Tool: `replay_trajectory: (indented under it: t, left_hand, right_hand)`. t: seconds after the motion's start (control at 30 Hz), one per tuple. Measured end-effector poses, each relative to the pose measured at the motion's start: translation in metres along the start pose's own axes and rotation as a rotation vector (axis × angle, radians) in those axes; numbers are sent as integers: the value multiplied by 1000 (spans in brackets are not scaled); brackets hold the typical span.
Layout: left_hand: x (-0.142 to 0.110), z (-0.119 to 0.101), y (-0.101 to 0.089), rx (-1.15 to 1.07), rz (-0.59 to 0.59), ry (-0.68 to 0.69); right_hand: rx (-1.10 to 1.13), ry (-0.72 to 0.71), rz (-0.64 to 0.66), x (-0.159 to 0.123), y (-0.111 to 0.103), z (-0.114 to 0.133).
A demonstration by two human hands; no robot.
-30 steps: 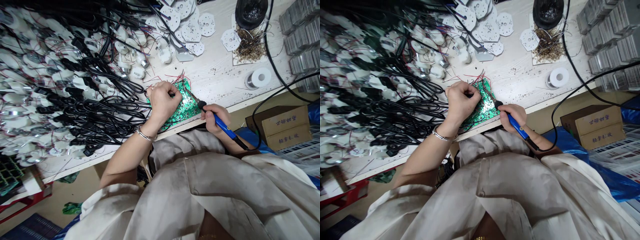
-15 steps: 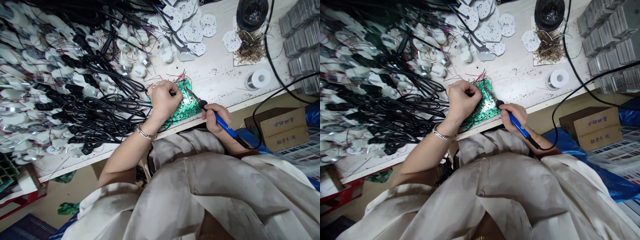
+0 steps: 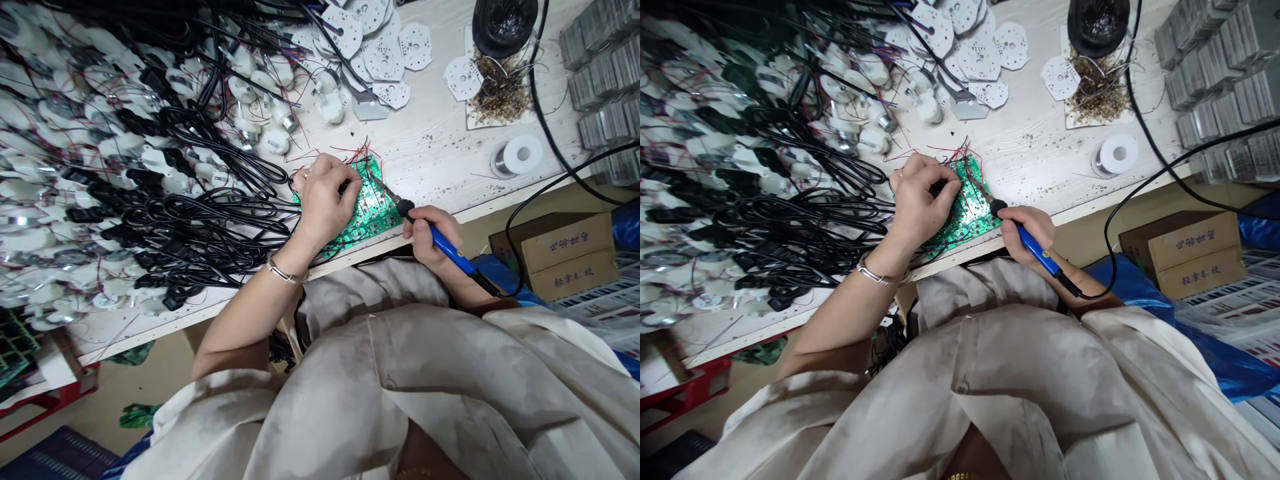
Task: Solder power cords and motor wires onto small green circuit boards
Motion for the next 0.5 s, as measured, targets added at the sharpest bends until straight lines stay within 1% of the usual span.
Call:
replay_trajectory:
  t: [0.1, 0.17, 0.33, 0.5]
  left_hand:
    - [-2, -4, 2, 29, 35, 39]
    - [-1, -5, 4, 47, 48, 44]
    - [5, -9, 8, 92, 68, 41]
    - [8, -13, 6, 132, 88, 39]
  right_hand:
    - [-2, -3, -14, -1, -1, -2]
    - [-18, -8, 8, -1, 1, -2]
    - [-11, -58, 19, 4, 2, 7]
    - [-45, -23, 74, 8, 5, 10]
Point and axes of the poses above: each hand's wrist, its own x-axis towards the middle knuckle, its own y-axis out of the palm, z = x × y, the point moved 9 cm from there along x, towards the middle knuckle, and after that the axes turned 4 degrees about -z, right-handed, at the moved point
